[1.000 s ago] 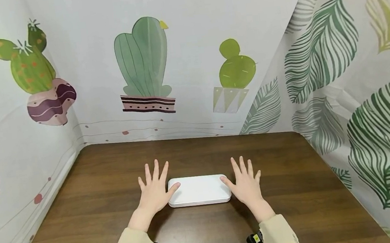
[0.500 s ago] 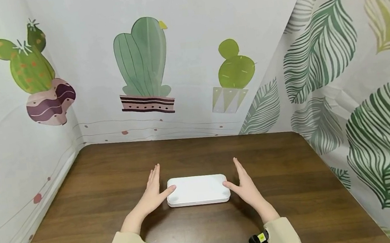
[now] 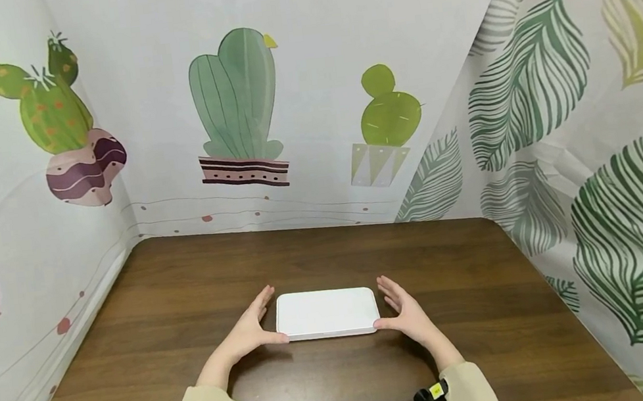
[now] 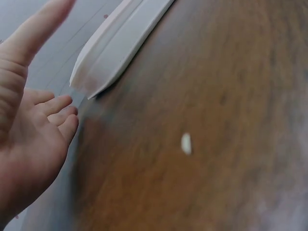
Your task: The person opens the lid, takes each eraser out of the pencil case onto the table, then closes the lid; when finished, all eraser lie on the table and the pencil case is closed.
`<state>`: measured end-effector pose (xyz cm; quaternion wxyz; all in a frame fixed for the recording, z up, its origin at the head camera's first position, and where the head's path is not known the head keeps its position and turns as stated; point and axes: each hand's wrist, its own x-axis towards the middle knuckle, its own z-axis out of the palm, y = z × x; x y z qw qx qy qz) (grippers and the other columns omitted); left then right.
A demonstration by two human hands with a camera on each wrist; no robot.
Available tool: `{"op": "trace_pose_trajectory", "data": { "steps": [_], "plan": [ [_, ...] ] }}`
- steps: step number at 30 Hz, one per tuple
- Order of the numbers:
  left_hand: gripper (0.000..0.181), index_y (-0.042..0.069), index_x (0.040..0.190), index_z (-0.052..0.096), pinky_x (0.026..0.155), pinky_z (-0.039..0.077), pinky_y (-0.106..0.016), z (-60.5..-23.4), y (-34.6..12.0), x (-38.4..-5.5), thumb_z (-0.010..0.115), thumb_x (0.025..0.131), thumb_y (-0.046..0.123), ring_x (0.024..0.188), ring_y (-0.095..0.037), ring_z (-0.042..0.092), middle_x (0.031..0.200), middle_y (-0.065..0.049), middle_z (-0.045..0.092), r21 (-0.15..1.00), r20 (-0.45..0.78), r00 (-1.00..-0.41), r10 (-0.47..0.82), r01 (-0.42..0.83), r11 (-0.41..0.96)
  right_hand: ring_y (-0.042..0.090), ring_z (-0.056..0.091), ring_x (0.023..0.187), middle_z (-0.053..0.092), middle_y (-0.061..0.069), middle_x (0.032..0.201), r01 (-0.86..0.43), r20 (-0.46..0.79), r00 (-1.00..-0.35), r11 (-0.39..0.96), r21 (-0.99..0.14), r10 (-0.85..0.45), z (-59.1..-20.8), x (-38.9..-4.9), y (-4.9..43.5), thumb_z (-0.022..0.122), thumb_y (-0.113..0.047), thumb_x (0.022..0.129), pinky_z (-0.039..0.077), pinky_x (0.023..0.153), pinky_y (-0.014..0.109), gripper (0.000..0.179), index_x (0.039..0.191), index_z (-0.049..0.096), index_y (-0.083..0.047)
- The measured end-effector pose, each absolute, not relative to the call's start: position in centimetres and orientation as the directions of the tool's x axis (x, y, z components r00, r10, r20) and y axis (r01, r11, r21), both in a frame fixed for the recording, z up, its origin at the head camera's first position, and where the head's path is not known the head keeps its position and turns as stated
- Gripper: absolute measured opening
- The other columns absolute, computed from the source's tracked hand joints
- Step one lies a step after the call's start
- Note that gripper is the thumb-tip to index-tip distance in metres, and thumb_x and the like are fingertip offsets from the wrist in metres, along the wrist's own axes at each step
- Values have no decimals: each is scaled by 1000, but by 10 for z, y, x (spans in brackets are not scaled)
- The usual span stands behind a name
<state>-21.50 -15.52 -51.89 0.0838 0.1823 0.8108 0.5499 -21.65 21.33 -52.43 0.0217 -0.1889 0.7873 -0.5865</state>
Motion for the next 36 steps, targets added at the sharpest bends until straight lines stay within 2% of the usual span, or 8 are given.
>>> {"op": "trace_pose_trajectory", "data": {
  "steps": [7, 15, 25, 36],
  "plan": [
    [128, -10, 152, 2, 120, 19, -56, -527, -156, -217, 92, 63, 11, 147, -43, 17, 159, -29, 18, 940, 75, -884, 461, 217, 263, 46, 26, 143, 27, 30, 155, -255, 141, -900, 237, -937, -411, -529, -221, 217, 85, -7, 73, 27, 117, 55, 102, 149, 20, 12],
    [124, -10, 152, 7, 119, 22, -53, -533, -153, -220, 91, 62, 3, 146, -43, 20, 158, -29, 21, 936, 70, -891, 448, 214, 280, 41, 22, 147, 23, 25, 159, -243, 78, -868, 282, -928, -491, -528, -225, 211, 86, -12, 73, 28, 119, 48, 106, 152, 19, 7],
    [121, -6, 154, 12, 118, 25, -52, -533, -152, -221, 90, 62, 3, 144, -44, 25, 158, -25, 24, 921, 54, -903, 427, 210, 328, 41, 24, 146, 23, 25, 158, -233, 57, -879, 322, -918, -474, -530, -228, 206, 87, -11, 71, 28, 118, 50, 106, 152, 20, 7],
    [118, -4, 154, 16, 116, 30, -51, -537, -149, -220, 91, 63, 7, 142, -45, 30, 158, -25, 24, 893, 60, -918, 393, 226, 390, 41, 27, 145, 27, 26, 157, -229, 80, -889, 285, -931, -451, -532, -227, 202, 87, -7, 71, 34, 114, 49, 105, 151, 22, 8]
  ]
}}
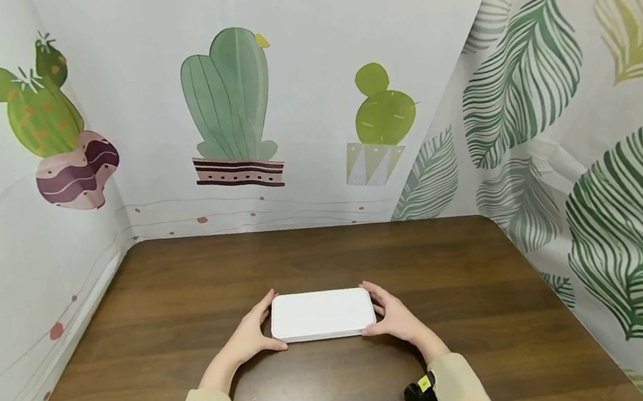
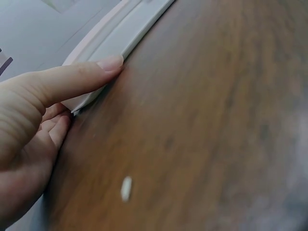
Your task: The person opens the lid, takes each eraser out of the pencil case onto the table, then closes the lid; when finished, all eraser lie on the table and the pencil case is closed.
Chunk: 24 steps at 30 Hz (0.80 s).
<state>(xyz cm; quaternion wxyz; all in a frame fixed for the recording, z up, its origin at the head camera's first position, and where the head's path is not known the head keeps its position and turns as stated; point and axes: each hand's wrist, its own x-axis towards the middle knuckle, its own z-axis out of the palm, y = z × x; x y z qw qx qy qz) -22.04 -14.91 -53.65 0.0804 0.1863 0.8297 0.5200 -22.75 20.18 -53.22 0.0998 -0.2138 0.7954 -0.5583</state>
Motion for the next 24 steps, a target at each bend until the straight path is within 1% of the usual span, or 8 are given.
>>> {"op": "trace_pose_trajectory", "data": {
  "steps": [5, 12, 16, 24],
  "plan": [
    [118, -5, 153, 17, 116, 31, -51, -538, -148, -219, 91, 62, 7, 141, -45, 32, 158, -25, 25, 894, 65, -924, 378, 222, 389, 41, 27, 145, 27, 27, 156, -245, 97, -886, 279, -929, -453, -534, -226, 200, 86, -7, 71, 36, 113, 49, 103, 150, 23, 9],
    [117, -6, 153, 19, 114, 34, -50, -536, -146, -219, 92, 63, 9, 139, -46, 35, 156, -29, 25, 887, 69, -935, 349, 217, 408, 43, 36, 139, 34, 28, 153, -308, 146, -885, 322, -895, -441, -535, -228, 200, 86, -7, 69, 42, 109, 49, 100, 148, 28, 10],
    [116, -7, 152, 20, 114, 35, -49, -536, -145, -219, 92, 62, 9, 138, -46, 36, 155, -30, 25, 884, 70, -938, 340, 216, 414, 43, 41, 136, 37, 28, 151, -323, 153, -886, 343, -882, -438, -535, -229, 201, 88, -8, 68, 44, 108, 48, 99, 147, 31, 11],
    [117, -7, 152, 21, 114, 36, -49, -536, -144, -218, 93, 60, 6, 138, -44, 38, 155, -31, 26, 895, 70, -942, 327, 204, 396, 44, 48, 130, 43, 32, 144, -319, 145, -881, 338, -886, -451, -532, -233, 204, 85, -4, 72, 47, 106, 48, 90, 144, 35, 12]
  ]
}}
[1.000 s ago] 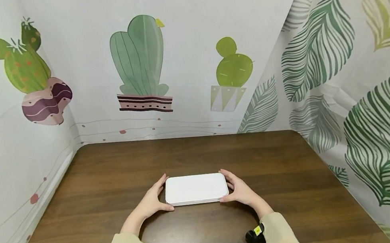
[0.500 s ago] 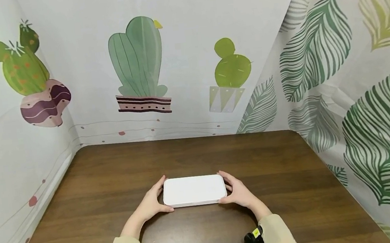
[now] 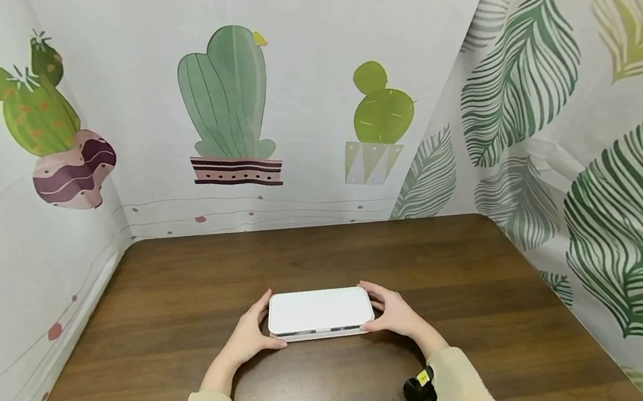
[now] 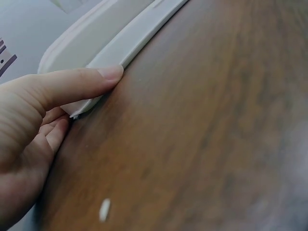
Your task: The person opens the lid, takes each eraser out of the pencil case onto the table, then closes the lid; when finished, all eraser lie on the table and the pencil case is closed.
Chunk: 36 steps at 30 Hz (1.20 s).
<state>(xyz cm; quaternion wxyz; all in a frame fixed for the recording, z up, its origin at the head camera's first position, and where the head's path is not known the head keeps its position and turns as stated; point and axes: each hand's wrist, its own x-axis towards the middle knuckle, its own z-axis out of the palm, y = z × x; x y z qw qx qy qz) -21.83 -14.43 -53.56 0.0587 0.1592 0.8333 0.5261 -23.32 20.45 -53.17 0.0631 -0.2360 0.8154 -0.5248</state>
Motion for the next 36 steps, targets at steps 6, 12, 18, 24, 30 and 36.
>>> {"op": "trace_pose_trajectory", "data": {
  "steps": [6, 12, 18, 24, 30, 36],
  "plan": [
    [118, -4, 153, 22, 115, 37, -38, -537, -145, -217, 93, 60, 7, 138, -42, 39, 154, -31, 27, 901, 56, -947, 316, 184, 394, 44, 47, 131, 45, 30, 144, -327, 153, -883, 347, -879, -444, -528, -235, 205, 80, -4, 79, 43, 108, 54, 68, 137, 48, 8],
    [117, -3, 153, 22, 114, 37, -45, -537, -145, -216, 93, 60, 7, 138, -42, 40, 153, -31, 29, 906, 52, -949, 310, 175, 385, 41, 48, 132, 47, 24, 146, -372, 215, -875, 319, -872, -433, -530, -234, 209, 82, -10, 78, 44, 109, 49, 64, 134, 55, 2],
    [117, -4, 153, 21, 115, 35, -48, -538, -146, -217, 92, 61, 8, 139, -43, 37, 153, -32, 29, 910, 63, -945, 322, 187, 371, 39, 53, 128, 53, 25, 140, -411, 275, -873, 303, -860, -403, -533, -233, 216, 85, -8, 73, 49, 108, 32, 69, 134, 55, 4],
    [116, -5, 153, 21, 114, 35, -49, -540, -147, -218, 92, 61, 7, 139, -43, 36, 152, -32, 30, 911, 71, -944, 323, 193, 364, 32, 56, 126, 57, 24, 135, -405, 287, -877, 272, -873, -385, -531, -234, 217, 82, -4, 75, 46, 103, 13, 59, 129, 59, 5],
    [116, -7, 152, 21, 115, 33, -49, -540, -149, -218, 92, 61, 5, 140, -43, 34, 153, -32, 30, 920, 74, -941, 331, 193, 342, 14, 61, 120, 60, 28, 128, -430, 306, -864, 268, -862, -400, -530, -237, 216, 77, 1, 78, 47, 98, 10, 42, 118, 66, 9],
    [117, -6, 152, 22, 117, 30, -45, -537, -149, -218, 92, 59, 5, 142, -41, 33, 154, -30, 29, 929, 66, -942, 328, 178, 326, 10, 65, 112, 65, 27, 122, -429, 297, -865, 289, -856, -404, -528, -244, 218, 76, -4, 80, 51, 92, 11, 35, 113, 70, 5]
  ]
}}
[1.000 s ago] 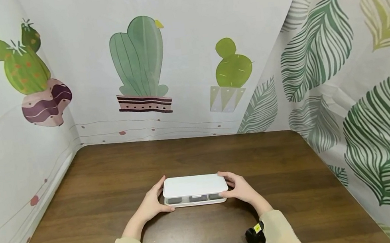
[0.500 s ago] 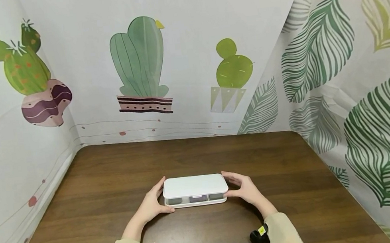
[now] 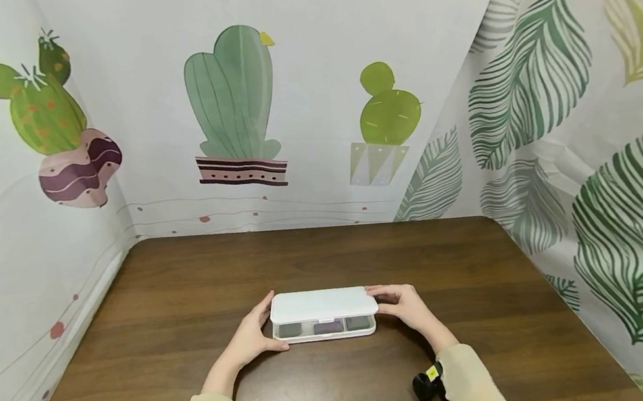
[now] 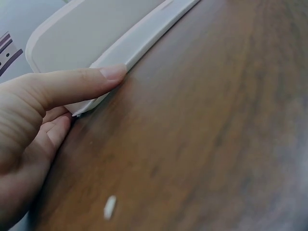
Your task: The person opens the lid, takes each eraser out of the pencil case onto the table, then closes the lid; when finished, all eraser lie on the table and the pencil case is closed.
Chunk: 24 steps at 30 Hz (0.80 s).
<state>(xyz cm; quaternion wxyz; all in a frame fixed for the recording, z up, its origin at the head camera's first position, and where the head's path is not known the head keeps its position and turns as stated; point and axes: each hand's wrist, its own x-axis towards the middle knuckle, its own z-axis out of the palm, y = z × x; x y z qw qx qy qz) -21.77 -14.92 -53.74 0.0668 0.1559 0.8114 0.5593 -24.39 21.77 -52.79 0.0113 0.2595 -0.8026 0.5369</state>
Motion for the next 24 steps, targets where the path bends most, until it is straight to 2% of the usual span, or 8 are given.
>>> {"op": "trace_pose_trajectory", "data": {
  "steps": [4, 8, 14, 18, 24],
  "plan": [
    [118, -7, 152, 21, 118, 30, -41, -536, -150, -218, 92, 58, 3, 142, -40, 32, 154, -30, 30, 924, 86, -943, 320, 196, 329, 6, 65, 108, 64, 29, 120, -418, 296, -869, 269, -868, -396, -524, -248, 216, 73, -1, 82, 53, 89, 11, 32, 113, 69, 8],
    [118, -9, 152, 19, 117, 31, -44, -537, -150, -218, 92, 59, 2, 141, -43, 33, 154, -33, 27, 921, 102, -940, 325, 213, 326, 2, 65, 105, 65, 30, 118, -413, 292, -875, 280, -867, -386, -509, -246, 211, 70, 2, 85, 53, 86, 10, 29, 112, 68, 12],
    [117, -13, 150, 18, 115, 31, -49, -540, -150, -218, 91, 60, -1, 138, -48, 35, 150, -38, 30, 926, 113, -936, 333, 221, 306, -4, 64, 96, 71, 24, 108, -375, 267, -914, 384, -844, -307, -488, -242, 201, 69, -2, 87, 53, 85, 11, 25, 109, 70, 10],
    [116, -16, 148, 19, 116, 30, -49, -541, -150, -218, 91, 59, -2, 139, -47, 34, 149, -37, 33, 927, 137, -931, 338, 240, 287, -2, 64, 89, 74, 22, 99, -338, 271, -939, 431, -837, -210, -500, -253, 199, 70, -5, 87, 55, 82, 15, 21, 103, 72, 9],
    [117, -15, 149, 18, 116, 29, -50, -541, -150, -218, 91, 58, -2, 141, -46, 32, 150, -35, 33, 924, 162, -923, 350, 266, 274, 3, 66, 86, 75, 20, 94, -315, 297, -948, 445, -838, -111, -517, -269, 197, 72, -7, 86, 56, 78, 16, 19, 99, 74, 7]
  ]
}}
